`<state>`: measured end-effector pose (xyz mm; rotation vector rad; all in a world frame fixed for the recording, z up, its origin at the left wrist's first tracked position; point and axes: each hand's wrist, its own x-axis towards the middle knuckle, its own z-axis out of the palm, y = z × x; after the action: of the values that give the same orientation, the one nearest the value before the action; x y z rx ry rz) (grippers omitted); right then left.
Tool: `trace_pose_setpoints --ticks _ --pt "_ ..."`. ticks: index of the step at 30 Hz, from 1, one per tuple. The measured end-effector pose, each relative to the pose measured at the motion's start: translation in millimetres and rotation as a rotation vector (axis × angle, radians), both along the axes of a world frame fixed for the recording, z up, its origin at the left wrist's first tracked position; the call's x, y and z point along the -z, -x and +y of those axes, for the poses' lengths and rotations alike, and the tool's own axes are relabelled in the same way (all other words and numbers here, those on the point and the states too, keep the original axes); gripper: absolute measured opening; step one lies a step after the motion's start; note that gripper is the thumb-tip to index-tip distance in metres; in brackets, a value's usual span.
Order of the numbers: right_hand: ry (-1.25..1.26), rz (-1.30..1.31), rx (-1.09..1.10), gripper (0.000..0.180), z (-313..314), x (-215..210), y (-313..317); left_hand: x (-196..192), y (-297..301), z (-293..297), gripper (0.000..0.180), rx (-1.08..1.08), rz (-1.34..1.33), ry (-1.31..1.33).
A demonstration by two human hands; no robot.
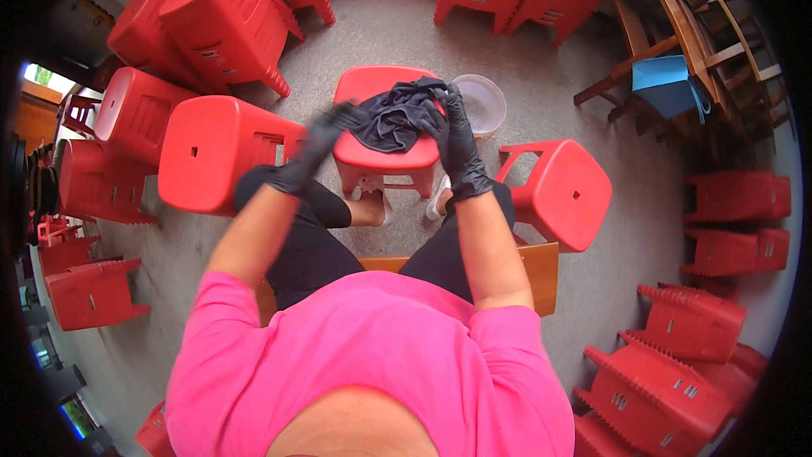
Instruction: Wiping down red plastic stools with a damp cloth and a bucket of water.
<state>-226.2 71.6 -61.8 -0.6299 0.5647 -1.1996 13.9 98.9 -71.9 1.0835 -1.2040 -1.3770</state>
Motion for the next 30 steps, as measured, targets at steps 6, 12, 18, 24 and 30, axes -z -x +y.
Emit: trace_pose_setpoints --ticks 6,12,18,24,30 --pt "0.326 1.124 0.166 0.051 -53 109 26 -5 -232 -21 0.051 -0.718 -1.573 0.407" --pt "0.616 1.785 0.063 0.085 -57 137 -48 56 -255 40 0.073 -0.703 -1.614 -0.265" --pt "0.449 2.022 -0.106 0.088 -90 136 -64 42 -246 46 0.072 -0.682 -1.612 -0.318" --pt "0.414 1.951 -0.158 0.095 -136 150 -127 40 -241 46 0.07 -0.645 -1.631 -0.298" --pt "0.79 1.808 -0.345 0.084 -60 142 -150 44 -244 47 0.069 -0.625 -1.631 -0.326"
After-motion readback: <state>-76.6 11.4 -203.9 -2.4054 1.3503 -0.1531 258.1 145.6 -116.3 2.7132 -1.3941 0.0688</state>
